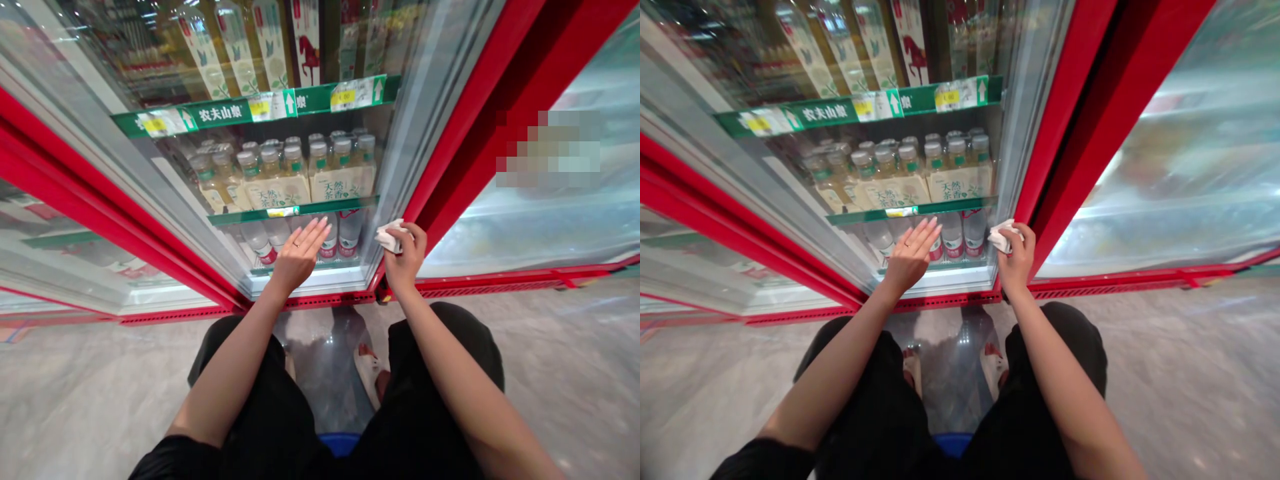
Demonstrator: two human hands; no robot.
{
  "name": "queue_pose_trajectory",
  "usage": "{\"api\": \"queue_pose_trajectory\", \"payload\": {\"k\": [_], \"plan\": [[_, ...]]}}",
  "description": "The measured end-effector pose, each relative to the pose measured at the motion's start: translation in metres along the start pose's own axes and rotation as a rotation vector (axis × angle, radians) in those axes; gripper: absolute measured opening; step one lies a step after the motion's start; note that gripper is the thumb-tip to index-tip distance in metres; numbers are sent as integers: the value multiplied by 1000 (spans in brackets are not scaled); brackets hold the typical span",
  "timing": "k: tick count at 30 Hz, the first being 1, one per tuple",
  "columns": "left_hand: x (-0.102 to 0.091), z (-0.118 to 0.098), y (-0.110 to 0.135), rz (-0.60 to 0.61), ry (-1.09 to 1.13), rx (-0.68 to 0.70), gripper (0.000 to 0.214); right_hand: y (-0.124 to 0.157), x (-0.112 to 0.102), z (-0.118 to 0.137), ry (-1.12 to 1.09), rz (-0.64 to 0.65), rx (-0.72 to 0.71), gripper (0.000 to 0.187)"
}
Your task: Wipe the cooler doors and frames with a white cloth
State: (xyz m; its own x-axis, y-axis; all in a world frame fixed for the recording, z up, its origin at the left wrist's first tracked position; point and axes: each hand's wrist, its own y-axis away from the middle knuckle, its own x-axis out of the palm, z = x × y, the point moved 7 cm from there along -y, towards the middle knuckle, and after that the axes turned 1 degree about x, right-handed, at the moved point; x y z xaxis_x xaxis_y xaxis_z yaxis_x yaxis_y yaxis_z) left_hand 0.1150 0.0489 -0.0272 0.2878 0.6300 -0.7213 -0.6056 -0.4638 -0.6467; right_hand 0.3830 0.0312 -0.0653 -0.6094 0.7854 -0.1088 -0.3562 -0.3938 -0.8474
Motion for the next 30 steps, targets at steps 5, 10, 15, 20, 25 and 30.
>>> {"api": "queue_pose_trajectory", "payload": {"k": [5,10,15,20,25,30], "plan": [[7,11,3,-30,-22,-41,84,2,-1,-5,46,-109,47,16],[1,11,10,-148,6,9,82,4,4,-2,65,-71,32,21],[-5,1,17,-207,5,88,76,16,11,0,27,49,-22,20],[5,-14,23,-78,45,174,69,9,1,-8,69,-59,34,20],[12,-26,25,5,47,221,70,9,10,-3,52,-27,39,22],[14,-31,24,49,21,239,66,18,20,-7,62,72,76,18]]}}
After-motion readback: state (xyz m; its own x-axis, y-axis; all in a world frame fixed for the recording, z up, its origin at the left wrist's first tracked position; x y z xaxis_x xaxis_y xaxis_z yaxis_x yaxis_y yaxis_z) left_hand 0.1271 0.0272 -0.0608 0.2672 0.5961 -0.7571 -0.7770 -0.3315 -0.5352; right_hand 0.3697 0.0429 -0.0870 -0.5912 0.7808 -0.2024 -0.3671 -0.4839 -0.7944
